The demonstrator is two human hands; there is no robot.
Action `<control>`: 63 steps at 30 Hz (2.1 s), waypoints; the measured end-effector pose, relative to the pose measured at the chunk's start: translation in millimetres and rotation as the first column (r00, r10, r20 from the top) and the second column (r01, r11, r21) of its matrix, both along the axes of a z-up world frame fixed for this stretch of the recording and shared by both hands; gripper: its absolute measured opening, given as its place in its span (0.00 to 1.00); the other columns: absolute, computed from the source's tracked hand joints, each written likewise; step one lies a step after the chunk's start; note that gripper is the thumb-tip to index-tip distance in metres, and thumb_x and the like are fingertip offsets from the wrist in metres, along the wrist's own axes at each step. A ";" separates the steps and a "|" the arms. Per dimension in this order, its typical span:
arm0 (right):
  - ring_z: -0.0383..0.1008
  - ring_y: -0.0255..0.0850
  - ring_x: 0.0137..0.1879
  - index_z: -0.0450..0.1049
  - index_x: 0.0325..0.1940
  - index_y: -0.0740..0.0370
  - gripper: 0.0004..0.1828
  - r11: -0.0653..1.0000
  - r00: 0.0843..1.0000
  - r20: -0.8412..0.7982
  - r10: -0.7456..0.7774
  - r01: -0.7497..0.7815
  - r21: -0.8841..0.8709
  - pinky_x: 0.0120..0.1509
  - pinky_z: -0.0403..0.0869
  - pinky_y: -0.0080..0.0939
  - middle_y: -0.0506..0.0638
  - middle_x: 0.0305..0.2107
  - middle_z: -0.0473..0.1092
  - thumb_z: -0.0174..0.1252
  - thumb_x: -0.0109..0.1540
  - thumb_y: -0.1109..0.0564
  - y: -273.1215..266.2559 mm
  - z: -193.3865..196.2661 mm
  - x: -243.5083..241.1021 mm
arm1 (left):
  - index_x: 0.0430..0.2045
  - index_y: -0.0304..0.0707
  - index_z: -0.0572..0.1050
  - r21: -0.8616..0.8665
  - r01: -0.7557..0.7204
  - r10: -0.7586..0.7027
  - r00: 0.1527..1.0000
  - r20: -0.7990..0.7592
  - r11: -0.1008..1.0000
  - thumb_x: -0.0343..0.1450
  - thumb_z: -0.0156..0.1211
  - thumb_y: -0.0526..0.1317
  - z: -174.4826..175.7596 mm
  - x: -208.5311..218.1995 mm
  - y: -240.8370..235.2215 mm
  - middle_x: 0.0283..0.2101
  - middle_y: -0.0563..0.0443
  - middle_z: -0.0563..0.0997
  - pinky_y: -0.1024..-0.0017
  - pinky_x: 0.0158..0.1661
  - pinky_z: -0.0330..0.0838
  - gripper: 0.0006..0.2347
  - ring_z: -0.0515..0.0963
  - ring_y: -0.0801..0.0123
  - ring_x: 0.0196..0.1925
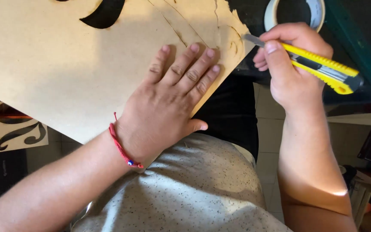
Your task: Cutting out a decorative shape from a thin sheet of material using a utility knife.
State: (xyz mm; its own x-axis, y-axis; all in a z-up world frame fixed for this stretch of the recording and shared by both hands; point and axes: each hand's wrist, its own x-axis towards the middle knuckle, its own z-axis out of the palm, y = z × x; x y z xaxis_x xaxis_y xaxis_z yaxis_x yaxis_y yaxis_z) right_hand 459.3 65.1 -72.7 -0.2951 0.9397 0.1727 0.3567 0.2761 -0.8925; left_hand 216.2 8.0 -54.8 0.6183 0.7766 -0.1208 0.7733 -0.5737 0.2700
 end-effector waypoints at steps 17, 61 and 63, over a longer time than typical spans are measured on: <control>0.75 0.45 0.41 0.65 0.53 0.77 0.13 0.992 0.995 0.051 0.087 -0.091 0.091 0.46 0.77 0.38 0.63 0.37 0.71 0.58 0.70 0.64 -8.2 -9.8 9.1 | 0.68 0.40 0.66 0.329 -0.122 0.147 0.988 -0.054 0.937 0.76 0.43 0.42 -6.7 16.8 -13.3 0.69 0.50 0.63 0.39 0.66 0.55 0.23 0.62 0.59 0.71; 0.78 0.57 0.43 0.74 0.44 0.81 0.08 0.889 0.896 0.258 0.361 -0.414 0.193 0.53 0.76 0.49 0.68 0.37 0.75 0.58 0.69 0.67 19.1 3.2 -2.2 | 0.63 0.43 0.73 0.387 -0.195 0.230 0.972 -0.044 0.901 0.76 0.46 0.41 -5.4 19.8 -15.4 0.61 0.56 0.67 0.43 0.65 0.60 0.19 0.66 0.69 0.66; 0.78 0.57 0.42 0.74 0.44 0.81 0.08 0.888 0.895 0.246 0.373 -0.421 0.184 0.52 0.76 0.48 0.69 0.35 0.74 0.57 0.69 0.67 19.2 4.8 -4.5 | 0.63 0.43 0.73 0.379 -0.201 0.234 0.971 -0.042 0.903 0.76 0.47 0.41 -5.2 19.8 -15.5 0.60 0.56 0.67 0.43 0.65 0.61 0.19 0.65 0.69 0.66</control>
State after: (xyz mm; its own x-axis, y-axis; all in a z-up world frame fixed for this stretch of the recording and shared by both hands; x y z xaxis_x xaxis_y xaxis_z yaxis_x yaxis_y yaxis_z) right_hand 454.9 84.3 -67.9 -0.6854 0.6783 0.2649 0.3366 0.6177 -0.7107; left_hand 236.0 -7.5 -60.1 0.4289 0.8897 0.1567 0.9009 -0.4341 -0.0009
